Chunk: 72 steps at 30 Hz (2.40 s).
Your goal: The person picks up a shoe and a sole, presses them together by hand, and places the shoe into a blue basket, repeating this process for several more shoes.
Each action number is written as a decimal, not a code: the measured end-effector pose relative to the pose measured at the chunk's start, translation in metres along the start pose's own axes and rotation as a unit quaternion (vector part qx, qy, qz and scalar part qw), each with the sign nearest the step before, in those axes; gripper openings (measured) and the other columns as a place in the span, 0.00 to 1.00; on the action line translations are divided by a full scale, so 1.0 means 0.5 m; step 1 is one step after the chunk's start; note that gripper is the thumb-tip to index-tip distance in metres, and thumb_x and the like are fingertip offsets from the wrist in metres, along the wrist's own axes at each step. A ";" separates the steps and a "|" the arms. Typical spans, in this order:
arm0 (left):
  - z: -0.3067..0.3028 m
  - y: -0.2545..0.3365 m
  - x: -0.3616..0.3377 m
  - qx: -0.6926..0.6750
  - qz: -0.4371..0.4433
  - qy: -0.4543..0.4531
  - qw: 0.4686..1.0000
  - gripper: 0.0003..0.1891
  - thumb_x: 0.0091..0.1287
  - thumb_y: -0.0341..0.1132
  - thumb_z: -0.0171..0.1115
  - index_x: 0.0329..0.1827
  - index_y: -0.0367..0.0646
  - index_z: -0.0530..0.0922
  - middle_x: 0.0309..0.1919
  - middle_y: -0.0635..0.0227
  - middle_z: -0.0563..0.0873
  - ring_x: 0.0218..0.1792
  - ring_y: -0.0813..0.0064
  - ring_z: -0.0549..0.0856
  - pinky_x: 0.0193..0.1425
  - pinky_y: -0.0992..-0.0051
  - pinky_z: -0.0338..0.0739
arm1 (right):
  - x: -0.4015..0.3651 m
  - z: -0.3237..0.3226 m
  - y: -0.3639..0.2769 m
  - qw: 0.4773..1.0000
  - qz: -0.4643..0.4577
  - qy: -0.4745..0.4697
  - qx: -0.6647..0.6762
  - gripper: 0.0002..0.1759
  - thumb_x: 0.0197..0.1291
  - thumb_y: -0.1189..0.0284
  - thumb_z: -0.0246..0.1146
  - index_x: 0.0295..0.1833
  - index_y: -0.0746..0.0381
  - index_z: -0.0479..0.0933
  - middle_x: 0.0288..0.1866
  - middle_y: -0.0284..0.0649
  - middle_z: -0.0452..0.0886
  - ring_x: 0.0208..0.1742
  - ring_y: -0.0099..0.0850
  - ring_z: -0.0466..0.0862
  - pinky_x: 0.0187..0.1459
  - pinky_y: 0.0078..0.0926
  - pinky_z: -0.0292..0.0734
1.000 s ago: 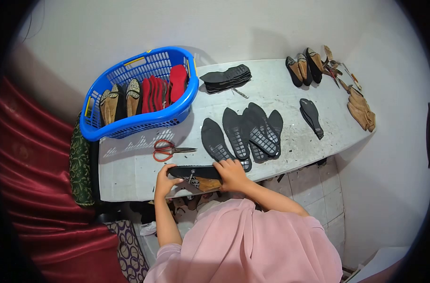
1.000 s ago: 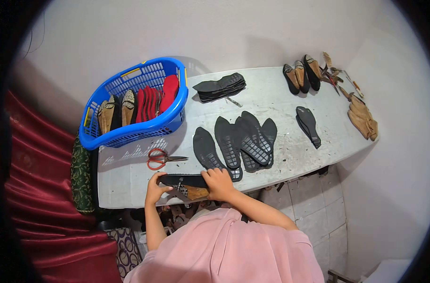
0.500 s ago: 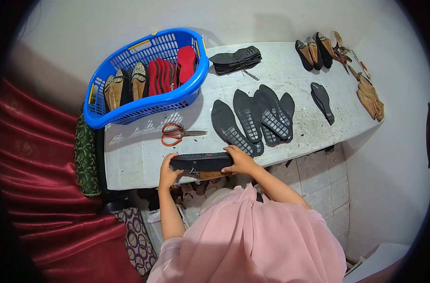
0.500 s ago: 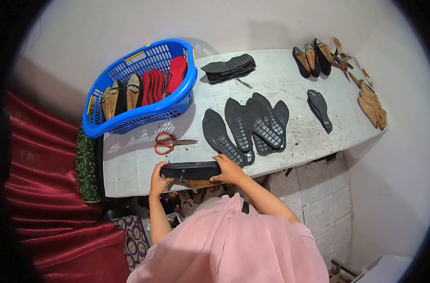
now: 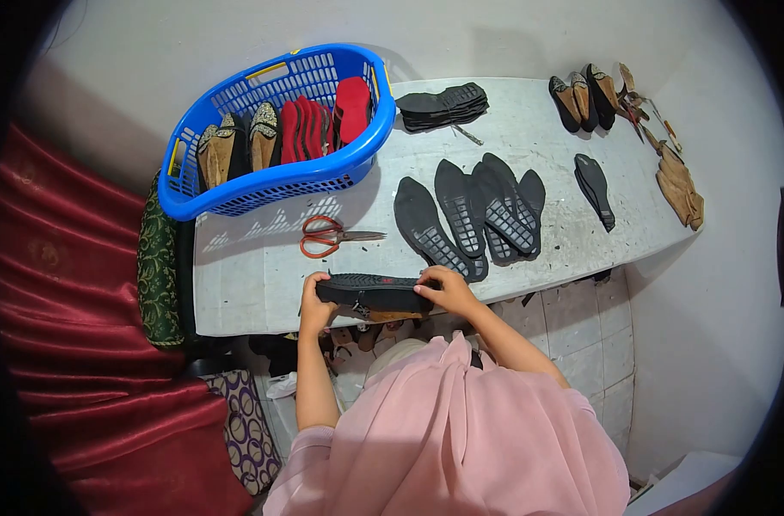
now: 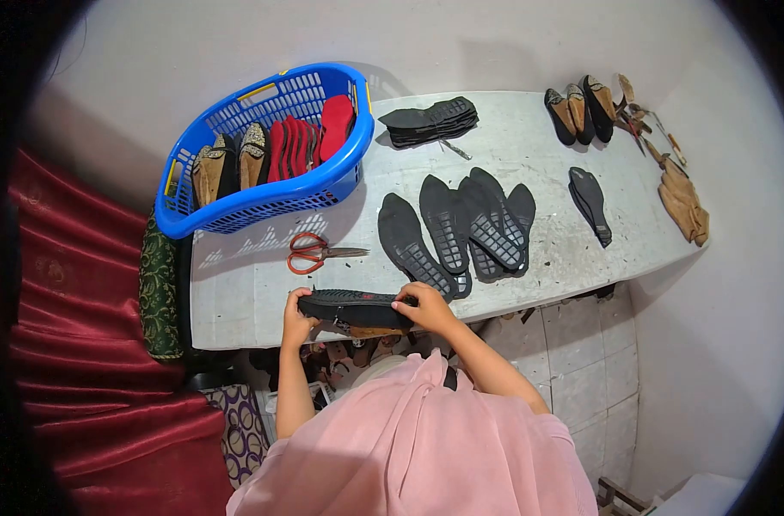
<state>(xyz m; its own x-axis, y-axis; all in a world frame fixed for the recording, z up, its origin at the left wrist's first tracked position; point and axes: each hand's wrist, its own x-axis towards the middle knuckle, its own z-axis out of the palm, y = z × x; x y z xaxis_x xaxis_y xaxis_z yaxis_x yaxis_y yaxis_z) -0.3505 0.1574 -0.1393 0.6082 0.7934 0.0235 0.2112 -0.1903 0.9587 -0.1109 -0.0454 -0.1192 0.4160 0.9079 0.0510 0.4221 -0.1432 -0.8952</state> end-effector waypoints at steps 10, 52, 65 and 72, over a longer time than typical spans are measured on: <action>0.044 0.010 -0.005 0.093 0.046 0.103 0.989 0.28 0.33 0.11 0.45 0.43 0.39 0.69 0.43 0.59 0.71 0.50 0.59 0.72 0.61 0.75 0.62 | -0.009 0.008 -0.040 0.997 -0.005 -0.024 -0.073 0.25 0.48 0.59 0.71 0.45 0.61 0.71 0.40 0.49 0.79 0.44 0.47 0.78 0.47 0.37 0.72; 0.206 0.091 0.042 0.034 0.063 0.029 0.997 0.35 0.48 0.39 0.76 0.57 0.37 0.70 0.50 0.57 0.75 0.54 0.62 0.74 0.61 0.68 0.66 | -0.128 -0.084 -0.042 0.957 0.043 0.164 -0.235 0.40 0.37 0.74 0.71 0.61 0.62 0.65 0.54 0.50 0.69 0.57 0.50 0.69 0.55 0.40 0.70; 0.203 0.117 0.035 0.045 0.047 0.010 0.998 0.27 0.46 0.39 0.77 0.47 0.38 0.76 0.44 0.59 0.78 0.47 0.63 0.78 0.55 0.68 0.71 | -0.065 -0.139 -0.052 0.963 0.021 0.002 -0.268 0.40 0.35 0.48 0.74 0.53 0.60 0.73 0.41 0.45 0.80 0.46 0.44 0.80 0.44 0.41 0.77; 0.190 0.109 0.046 0.047 0.028 -0.033 0.998 0.27 0.45 0.39 0.76 0.48 0.40 0.76 0.45 0.60 0.78 0.50 0.61 0.77 0.58 0.67 0.69 | -0.057 -0.137 -0.040 0.951 0.029 -0.027 -0.308 0.40 0.34 0.52 0.74 0.54 0.59 0.71 0.43 0.43 0.80 0.46 0.44 0.80 0.43 0.41 0.77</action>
<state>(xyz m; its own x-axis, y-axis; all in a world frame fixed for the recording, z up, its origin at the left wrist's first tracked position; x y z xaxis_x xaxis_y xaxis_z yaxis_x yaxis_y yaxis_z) -0.2525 0.1105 -0.1135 0.6695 0.7408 0.0543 0.2444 -0.2888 0.9257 -0.0762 -0.0954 -0.0723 0.4186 0.9077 -0.0290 0.7976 -0.3827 -0.4663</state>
